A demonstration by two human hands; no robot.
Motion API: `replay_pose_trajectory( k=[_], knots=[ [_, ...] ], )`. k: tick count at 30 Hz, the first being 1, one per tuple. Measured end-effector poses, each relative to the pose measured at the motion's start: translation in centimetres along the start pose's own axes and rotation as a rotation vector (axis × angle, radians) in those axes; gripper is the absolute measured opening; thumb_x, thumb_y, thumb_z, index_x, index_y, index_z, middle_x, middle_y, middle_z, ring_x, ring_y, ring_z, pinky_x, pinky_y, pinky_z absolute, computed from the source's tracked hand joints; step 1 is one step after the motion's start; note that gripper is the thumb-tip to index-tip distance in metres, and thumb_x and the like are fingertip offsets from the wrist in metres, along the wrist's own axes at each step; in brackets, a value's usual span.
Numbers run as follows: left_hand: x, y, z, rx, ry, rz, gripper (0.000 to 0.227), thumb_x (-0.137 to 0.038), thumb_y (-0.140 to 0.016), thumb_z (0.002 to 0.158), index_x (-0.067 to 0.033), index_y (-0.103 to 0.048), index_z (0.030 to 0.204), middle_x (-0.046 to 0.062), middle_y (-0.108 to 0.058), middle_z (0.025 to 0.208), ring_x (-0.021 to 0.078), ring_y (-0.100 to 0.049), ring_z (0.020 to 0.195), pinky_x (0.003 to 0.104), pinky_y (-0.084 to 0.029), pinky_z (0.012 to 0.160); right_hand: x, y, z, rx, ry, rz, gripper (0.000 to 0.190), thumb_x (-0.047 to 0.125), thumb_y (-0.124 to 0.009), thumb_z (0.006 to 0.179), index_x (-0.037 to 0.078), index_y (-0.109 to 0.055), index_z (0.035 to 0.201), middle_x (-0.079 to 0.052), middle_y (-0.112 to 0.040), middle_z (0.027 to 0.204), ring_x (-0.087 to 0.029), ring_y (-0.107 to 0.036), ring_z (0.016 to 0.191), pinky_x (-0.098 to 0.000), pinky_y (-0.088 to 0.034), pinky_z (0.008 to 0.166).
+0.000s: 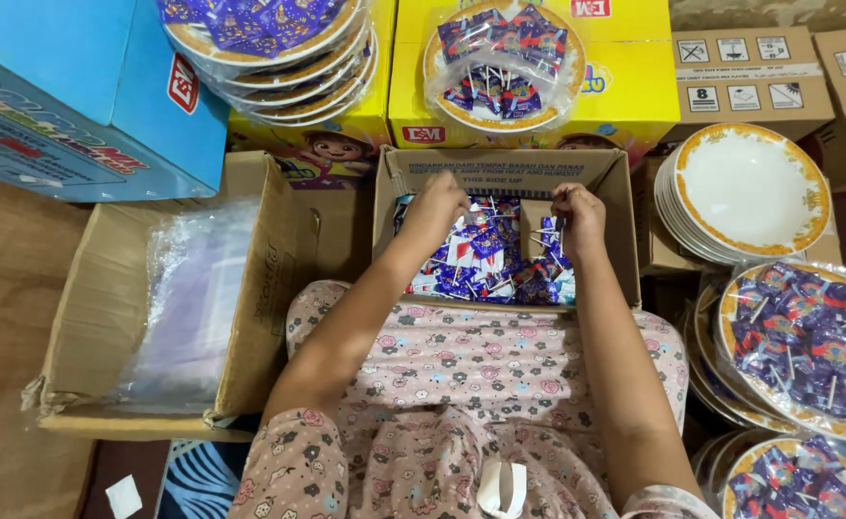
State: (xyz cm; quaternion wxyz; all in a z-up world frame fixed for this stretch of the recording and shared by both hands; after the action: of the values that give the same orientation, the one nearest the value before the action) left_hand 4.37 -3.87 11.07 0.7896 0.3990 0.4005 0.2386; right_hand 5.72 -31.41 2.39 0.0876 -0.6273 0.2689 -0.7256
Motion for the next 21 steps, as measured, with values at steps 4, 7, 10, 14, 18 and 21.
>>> replay_pose_trajectory(
  k=[4,7,10,14,18,21],
  knots=[
    [-5.8,7.7,2.8,-0.175,0.089,-0.181,0.015,-0.001,-0.071,0.089,-0.0109,-0.072,0.101,0.011,-0.061,0.126,0.0434,-0.063,0.112,0.052,-0.058,0.092,-0.9,0.0,0.3,-0.011,0.006,-0.024,0.019,-0.006,-0.057,0.073,0.006,-0.048,0.061,-0.012,-0.056,0.083,-0.019,-0.054,0.070,-0.0263,-0.044,0.058],
    [-6.5,10.3,5.0,-0.346,-0.007,-0.218,0.016,-0.003,-0.067,0.095,-0.0164,-0.073,0.101,0.002,-0.067,0.106,0.0241,-0.065,0.106,0.037,-0.054,0.096,-1.2,-0.3,0.2,0.029,0.012,-0.027,0.021,-0.005,-0.059,0.076,0.006,-0.047,0.062,-0.013,-0.056,0.080,-0.020,-0.052,0.068,-0.0278,-0.043,0.059],
    [-7.6,12.8,6.9,-0.540,-0.199,-0.060,0.017,-0.003,-0.076,0.088,-0.0162,-0.073,0.098,-0.002,-0.068,0.094,0.0187,-0.062,0.099,0.034,-0.052,0.090,0.2,-0.9,-0.5,0.049,0.037,-0.061,0.023,-0.004,-0.058,0.080,0.007,-0.047,0.063,-0.013,-0.057,0.079,-0.020,-0.053,0.065,-0.0278,-0.042,0.058],
    [-6.8,11.8,10.2,-0.461,-0.260,-0.067,0.009,0.007,-0.070,0.088,0.0020,-0.067,0.095,0.011,-0.063,0.092,0.0283,-0.063,0.093,0.035,-0.054,0.078,0.8,-1.4,-0.6,0.050,-0.119,-0.055,0.027,-0.008,-0.051,0.076,0.012,-0.045,0.058,-0.008,-0.059,0.083,-0.017,-0.045,0.072,-0.0287,-0.038,0.064],
    [-4.1,8.4,12.6,-0.378,-0.247,0.013,0.010,0.010,-0.061,0.088,0.0016,-0.066,0.089,0.010,-0.055,0.087,0.0263,-0.055,0.083,0.037,-0.038,0.061,0.7,-1.6,-0.9,0.120,-0.130,-0.075,0.019,0.002,-0.055,0.092,0.011,-0.061,0.076,-0.004,-0.064,0.084,-0.017,-0.057,0.073,-0.0301,-0.043,0.070],
    [-2.8,7.2,13.3,-0.242,-0.023,-0.022,0.023,-0.003,-0.061,0.096,-0.0066,-0.054,0.074,0.004,-0.058,0.081,0.0189,-0.055,0.078,0.032,-0.047,0.063,0.7,-2.5,-1.2,0.172,-0.163,-0.059,0.034,0.002,-0.059,0.097,0.018,-0.048,0.069,-0.003,-0.060,0.075,-0.016,-0.060,0.072,-0.0294,-0.047,0.069]
  ],
)
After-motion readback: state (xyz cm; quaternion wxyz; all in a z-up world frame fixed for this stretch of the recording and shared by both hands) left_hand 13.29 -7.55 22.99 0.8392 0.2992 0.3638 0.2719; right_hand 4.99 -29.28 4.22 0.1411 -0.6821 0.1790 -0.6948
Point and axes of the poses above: each hand's wrist, its own z-axis towards the middle knuckle, its own y-axis out of the back of the hand, x = y × z, the point moved 7 cm from there along z, towards the middle knuckle
